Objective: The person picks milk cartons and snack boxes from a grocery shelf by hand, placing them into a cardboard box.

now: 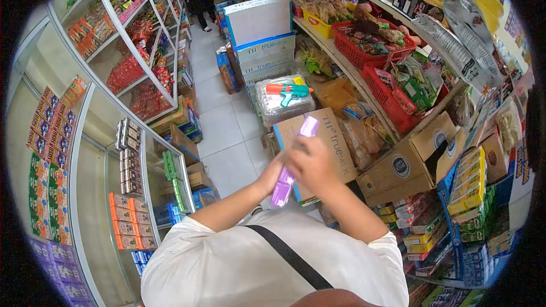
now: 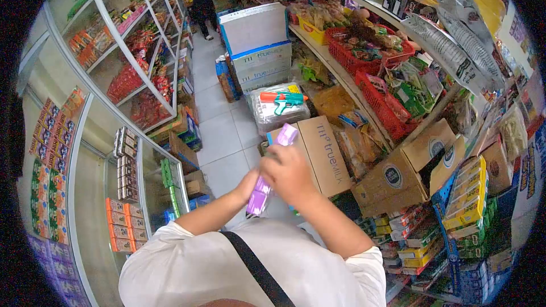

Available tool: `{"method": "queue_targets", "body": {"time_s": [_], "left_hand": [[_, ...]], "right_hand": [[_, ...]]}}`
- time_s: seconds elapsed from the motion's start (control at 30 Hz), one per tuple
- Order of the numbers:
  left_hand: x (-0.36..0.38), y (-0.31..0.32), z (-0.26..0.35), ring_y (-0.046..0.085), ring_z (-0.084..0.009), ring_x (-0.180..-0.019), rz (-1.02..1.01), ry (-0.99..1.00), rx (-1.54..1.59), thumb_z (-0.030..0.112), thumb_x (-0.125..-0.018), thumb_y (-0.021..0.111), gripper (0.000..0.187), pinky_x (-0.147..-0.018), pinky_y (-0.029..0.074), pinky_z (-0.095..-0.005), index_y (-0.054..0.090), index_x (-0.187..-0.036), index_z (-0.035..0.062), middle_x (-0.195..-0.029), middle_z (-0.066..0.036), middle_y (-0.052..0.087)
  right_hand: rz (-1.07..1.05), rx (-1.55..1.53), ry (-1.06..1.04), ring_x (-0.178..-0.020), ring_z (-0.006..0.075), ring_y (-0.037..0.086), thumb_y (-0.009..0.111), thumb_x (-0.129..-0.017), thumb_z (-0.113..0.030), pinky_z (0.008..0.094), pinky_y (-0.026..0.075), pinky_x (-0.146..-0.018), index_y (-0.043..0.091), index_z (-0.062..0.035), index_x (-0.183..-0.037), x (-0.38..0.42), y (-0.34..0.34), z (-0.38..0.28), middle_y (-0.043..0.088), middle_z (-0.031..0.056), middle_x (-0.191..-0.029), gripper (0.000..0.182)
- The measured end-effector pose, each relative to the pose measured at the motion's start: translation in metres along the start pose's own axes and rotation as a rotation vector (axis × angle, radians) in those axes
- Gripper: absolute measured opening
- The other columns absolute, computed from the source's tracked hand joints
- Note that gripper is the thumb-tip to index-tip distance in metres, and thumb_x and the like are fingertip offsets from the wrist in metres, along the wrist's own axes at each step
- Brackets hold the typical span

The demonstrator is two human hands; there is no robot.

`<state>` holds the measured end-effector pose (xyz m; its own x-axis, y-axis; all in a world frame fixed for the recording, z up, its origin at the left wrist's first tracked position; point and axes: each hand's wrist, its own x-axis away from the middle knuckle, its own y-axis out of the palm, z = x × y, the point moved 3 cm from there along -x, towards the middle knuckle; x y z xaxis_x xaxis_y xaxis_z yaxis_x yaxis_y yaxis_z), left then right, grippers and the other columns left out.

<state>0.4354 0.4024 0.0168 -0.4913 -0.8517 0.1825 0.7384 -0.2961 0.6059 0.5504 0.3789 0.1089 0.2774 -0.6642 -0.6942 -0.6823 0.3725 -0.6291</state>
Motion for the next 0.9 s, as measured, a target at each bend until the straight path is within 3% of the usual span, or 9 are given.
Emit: {"method": "queue_targets", "body": {"time_s": [0.07, 0.1, 0.23, 0.43, 0.6, 0.73, 0.83, 0.9], "left_hand": [[-0.001, -0.012, -0.018, 0.057, -0.0140, -0.088, -0.143, -0.079, -0.031, 0.039, -0.096, 0.032, 0.047, -0.070, 0.051, -0.0300, 0.034, -0.133, 0.0097, -0.104, -0.006, 0.054], [0.005, 0.001, -0.008, 0.051, -0.0162, -0.106, -0.163, -0.078, -0.163, 0.039, -0.097, 0.030, 0.052, -0.089, 0.044, -0.0316, 0.026, -0.138, 0.0073, -0.121, -0.009, 0.048], [0.009, 0.002, -0.003, 0.034, -0.0171, -0.124, -0.276, -0.059, -0.321, 0.045, -0.094, 0.033, 0.063, -0.103, 0.027, -0.0321, 0.020, -0.140, 0.0039, -0.137, -0.010, 0.034], [0.017, 0.002, 0.014, 0.026, -0.0188, -0.130, -0.535, 0.060, -0.422, 0.059, -0.083, 0.047, 0.088, -0.106, 0.021, -0.0323, 0.017, -0.140, -0.0001, -0.141, -0.011, 0.028], [0.020, 0.002, 0.020, 0.024, -0.0202, -0.131, -0.574, -0.070, -0.413, 0.054, -0.078, 0.058, 0.092, -0.107, 0.019, -0.0328, 0.017, -0.140, -0.0007, -0.142, -0.012, 0.026], [0.018, -0.001, 0.020, 0.025, -0.0216, -0.131, -0.592, -0.041, -0.431, 0.051, -0.078, 0.056, 0.088, -0.107, 0.019, -0.0335, 0.021, -0.139, -0.0005, -0.142, -0.012, 0.027], [0.017, 0.004, 0.022, 0.026, -0.0228, -0.130, -0.593, 0.050, -0.425, 0.056, -0.078, 0.052, 0.086, -0.106, 0.019, -0.0347, 0.026, -0.138, 0.0004, -0.140, -0.013, 0.030], [0.007, -0.002, 0.015, 0.027, -0.0236, -0.129, -0.532, 0.133, -0.477, 0.058, -0.079, 0.049, 0.084, -0.106, 0.019, -0.0355, 0.029, -0.137, 0.0012, -0.138, -0.014, 0.032]], "right_hand": [[0.133, 0.135, 0.070, -0.087, 0.0298, 0.053, 0.070, -0.064, -0.012, 0.0382, 0.044, -0.074, 0.064, -0.0086, -0.082, -0.012, -0.014, 0.020, 0.055, 0.0105, -0.096, 0.020], [0.205, 0.196, 0.114, -0.087, 0.0296, 0.053, 0.069, -0.066, -0.012, 0.0378, 0.044, -0.075, 0.063, -0.0069, -0.082, -0.016, -0.021, 0.031, 0.055, 0.0113, -0.096, 0.018], [0.263, -0.243, 0.437, -0.086, 0.0235, 0.054, 0.064, -0.071, -0.007, 0.0336, 0.043, -0.073, 0.061, -0.0028, -0.080, -0.009, -0.017, 0.083, 0.056, 0.0109, -0.091, 0.011], [0.141, -0.939, 0.932, -0.075, 0.0122, 0.054, 0.063, -0.077, -0.009, 0.0257, 0.042, -0.067, 0.059, -0.0017, -0.079, 0.028, 0.010, 0.104, 0.058, 0.0037, -0.080, 0.008], [-0.003, -1.034, 1.052, -0.068, 0.0116, 0.058, 0.061, -0.079, -0.010, 0.0245, 0.045, -0.059, 0.060, -0.0034, -0.083, 0.038, 0.010, 0.106, 0.061, 0.0040, -0.077, 0.008], [-0.053, -1.153, 1.109, -0.066, 0.0127, 0.059, 0.058, -0.082, -0.012, 0.0253, 0.048, -0.057, 0.059, -0.0039, -0.087, 0.052, 0.019, 0.117, 0.062, 0.0047, -0.078, 0.009], [-0.007, -1.268, 1.262, -0.064, 0.0133, 0.060, 0.050, -0.087, -0.017, 0.0246, 0.049, -0.058, 0.057, -0.0072, -0.090, 0.063, 0.034, 0.102, 0.061, 0.0048, -0.079, 0.013], [0.073, -1.468, 1.412, -0.070, 0.0154, 0.061, 0.045, -0.090, -0.023, 0.0273, 0.050, -0.064, 0.057, -0.0069, -0.094, 0.059, 0.043, 0.072, 0.062, 0.0059, -0.082, 0.020]]}}
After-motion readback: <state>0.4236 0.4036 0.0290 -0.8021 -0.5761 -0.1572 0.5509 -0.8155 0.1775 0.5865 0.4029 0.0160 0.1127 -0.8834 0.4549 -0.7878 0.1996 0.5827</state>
